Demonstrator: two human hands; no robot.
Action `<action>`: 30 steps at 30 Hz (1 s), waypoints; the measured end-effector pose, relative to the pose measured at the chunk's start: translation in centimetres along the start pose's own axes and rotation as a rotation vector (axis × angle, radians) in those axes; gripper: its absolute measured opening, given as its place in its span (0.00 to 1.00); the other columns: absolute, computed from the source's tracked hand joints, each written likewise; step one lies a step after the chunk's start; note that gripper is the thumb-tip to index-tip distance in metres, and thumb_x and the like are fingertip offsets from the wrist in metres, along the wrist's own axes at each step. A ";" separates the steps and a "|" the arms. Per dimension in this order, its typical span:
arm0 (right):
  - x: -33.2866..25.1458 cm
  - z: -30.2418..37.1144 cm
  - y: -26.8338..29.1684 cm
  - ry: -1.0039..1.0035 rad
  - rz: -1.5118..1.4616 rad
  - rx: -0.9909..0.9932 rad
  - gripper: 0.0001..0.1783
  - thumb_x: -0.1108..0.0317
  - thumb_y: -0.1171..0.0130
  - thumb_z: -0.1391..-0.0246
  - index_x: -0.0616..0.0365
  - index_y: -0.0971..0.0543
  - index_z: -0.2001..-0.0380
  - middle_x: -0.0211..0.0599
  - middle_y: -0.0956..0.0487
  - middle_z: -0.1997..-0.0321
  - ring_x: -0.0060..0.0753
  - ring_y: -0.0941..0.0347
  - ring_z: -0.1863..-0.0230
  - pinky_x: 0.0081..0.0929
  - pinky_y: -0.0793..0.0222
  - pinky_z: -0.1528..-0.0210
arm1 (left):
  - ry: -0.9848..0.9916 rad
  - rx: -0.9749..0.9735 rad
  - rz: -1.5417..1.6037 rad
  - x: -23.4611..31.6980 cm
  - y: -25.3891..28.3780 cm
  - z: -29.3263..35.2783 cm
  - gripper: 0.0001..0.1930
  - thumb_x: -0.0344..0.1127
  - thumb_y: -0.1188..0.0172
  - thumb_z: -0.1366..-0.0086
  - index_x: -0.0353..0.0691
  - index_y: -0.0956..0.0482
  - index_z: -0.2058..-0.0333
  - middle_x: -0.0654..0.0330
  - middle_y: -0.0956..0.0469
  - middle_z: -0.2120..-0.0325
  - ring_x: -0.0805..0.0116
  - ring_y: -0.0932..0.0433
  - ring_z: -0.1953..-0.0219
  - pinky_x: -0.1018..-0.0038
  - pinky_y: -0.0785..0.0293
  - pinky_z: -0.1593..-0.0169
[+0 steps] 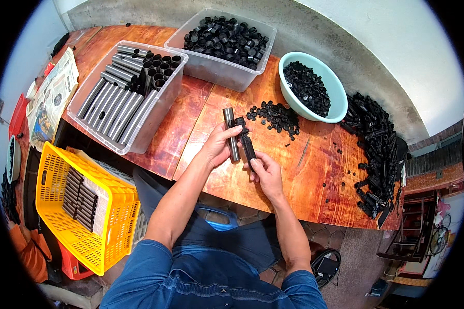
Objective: The person assembles small black plastic components onto cylindrical metal rods. They pick up a rod, insert the components one by one, and place the finished assembly into a yellow basket. The process is repeated with multiple rods and components.
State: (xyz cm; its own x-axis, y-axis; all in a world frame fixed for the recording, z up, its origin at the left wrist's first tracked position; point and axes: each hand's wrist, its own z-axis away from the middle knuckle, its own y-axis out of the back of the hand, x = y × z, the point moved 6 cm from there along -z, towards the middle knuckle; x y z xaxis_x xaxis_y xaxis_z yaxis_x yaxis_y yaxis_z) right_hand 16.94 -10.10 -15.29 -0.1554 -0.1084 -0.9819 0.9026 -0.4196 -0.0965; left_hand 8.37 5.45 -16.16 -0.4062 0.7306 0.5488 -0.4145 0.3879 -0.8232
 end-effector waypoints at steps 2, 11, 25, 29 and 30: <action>-0.2 -0.1 -0.2 0.005 0.017 0.026 0.19 0.69 0.41 0.31 0.66 0.24 0.41 0.34 0.15 0.62 0.12 0.28 0.74 0.12 0.35 0.74 | 0.006 0.021 0.010 0.0 0.0 0.0 0.14 0.31 0.33 0.32 0.41 0.24 0.50 0.55 0.16 0.57 0.70 0.19 0.65 0.75 0.19 0.63; -0.5 -0.3 -0.6 0.059 0.039 0.109 0.11 0.74 0.37 0.35 0.64 0.23 0.52 0.27 0.19 0.64 0.10 0.28 0.70 0.11 0.35 0.70 | -0.019 -0.001 0.016 -0.4 1.0 -0.8 0.22 0.34 0.37 0.30 0.38 0.28 0.40 0.53 0.19 0.51 0.62 0.19 0.54 0.63 0.18 0.49; -3.0 4.8 -2.7 0.264 0.632 0.257 0.13 0.68 0.37 0.36 0.65 0.21 0.53 0.42 0.20 0.76 0.33 0.22 0.76 0.31 0.29 0.70 | -0.135 -0.031 0.342 0.1 3.4 -1.9 0.17 0.46 0.54 0.18 0.40 0.26 0.45 0.56 0.21 0.61 0.67 0.21 0.64 0.74 0.23 0.61; -2.1 6.3 -3.1 0.389 0.677 0.261 0.13 0.68 0.36 0.38 0.65 0.20 0.53 0.47 0.17 0.73 0.41 0.16 0.73 0.33 0.25 0.69 | -0.094 0.073 0.330 0.8 2.4 -1.2 0.20 0.55 0.55 0.19 0.46 0.26 0.47 0.62 0.23 0.64 0.71 0.23 0.66 0.73 0.27 0.63; -1.8 6.4 -2.9 0.396 0.689 0.264 0.13 0.68 0.35 0.38 0.65 0.20 0.53 0.47 0.17 0.73 0.42 0.16 0.73 0.33 0.25 0.70 | -0.109 0.055 0.324 0.8 2.7 -1.4 0.21 0.57 0.55 0.20 0.48 0.25 0.47 0.63 0.23 0.63 0.72 0.23 0.66 0.72 0.27 0.62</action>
State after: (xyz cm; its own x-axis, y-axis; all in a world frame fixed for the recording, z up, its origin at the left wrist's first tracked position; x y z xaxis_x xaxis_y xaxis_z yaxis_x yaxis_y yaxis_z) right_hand 11.99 -14.45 -12.23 0.5937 -0.1140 -0.7966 0.6126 -0.5779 0.5392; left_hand 8.06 7.89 -18.15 -0.6076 0.7452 0.2747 -0.2918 0.1122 -0.9499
